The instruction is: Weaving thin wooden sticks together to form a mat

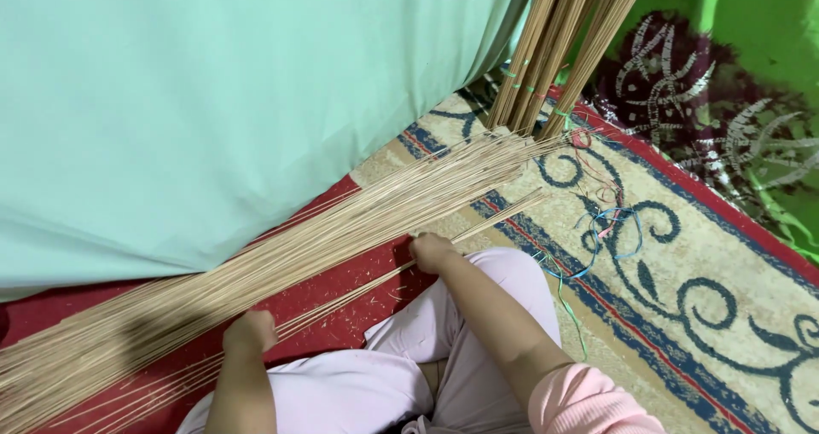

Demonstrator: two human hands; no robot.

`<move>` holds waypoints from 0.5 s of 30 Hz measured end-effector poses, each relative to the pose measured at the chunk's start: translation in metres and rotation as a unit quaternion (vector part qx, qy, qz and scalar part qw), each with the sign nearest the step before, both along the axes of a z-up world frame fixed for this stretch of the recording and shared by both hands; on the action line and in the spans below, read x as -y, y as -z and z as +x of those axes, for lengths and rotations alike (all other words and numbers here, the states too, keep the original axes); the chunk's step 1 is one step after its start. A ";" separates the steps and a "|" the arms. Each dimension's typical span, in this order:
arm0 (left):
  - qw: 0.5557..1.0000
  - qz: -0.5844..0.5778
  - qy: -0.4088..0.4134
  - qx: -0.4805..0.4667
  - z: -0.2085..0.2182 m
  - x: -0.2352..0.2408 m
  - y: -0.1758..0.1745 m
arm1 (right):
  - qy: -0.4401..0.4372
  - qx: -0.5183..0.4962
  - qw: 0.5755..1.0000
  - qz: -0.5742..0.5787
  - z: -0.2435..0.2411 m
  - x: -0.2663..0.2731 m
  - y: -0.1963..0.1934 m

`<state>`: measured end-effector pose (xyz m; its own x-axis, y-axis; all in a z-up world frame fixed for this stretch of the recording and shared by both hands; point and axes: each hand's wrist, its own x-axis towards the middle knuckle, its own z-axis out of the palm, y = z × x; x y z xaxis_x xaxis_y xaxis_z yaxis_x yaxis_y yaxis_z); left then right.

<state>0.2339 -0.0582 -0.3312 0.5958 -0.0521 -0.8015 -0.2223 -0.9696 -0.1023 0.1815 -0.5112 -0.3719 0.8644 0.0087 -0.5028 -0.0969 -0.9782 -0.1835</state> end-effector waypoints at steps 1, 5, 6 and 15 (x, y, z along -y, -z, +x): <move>1.000 -0.003 0.005 -0.001 -0.010 0.028 -0.032 | 0.005 -0.001 1.000 -0.003 -0.002 -0.005 -0.033; 0.995 0.022 -0.090 -0.039 -0.010 0.067 -0.132 | -0.005 -0.056 0.998 0.018 0.002 -0.020 -0.092; 0.992 0.016 -0.124 -0.038 -0.008 0.069 -0.131 | 0.007 -0.042 0.999 0.015 0.005 -0.020 -0.088; 0.967 -0.093 -0.044 0.232 0.009 0.038 -0.025 | -0.027 0.257 0.966 0.030 0.014 -0.010 -0.042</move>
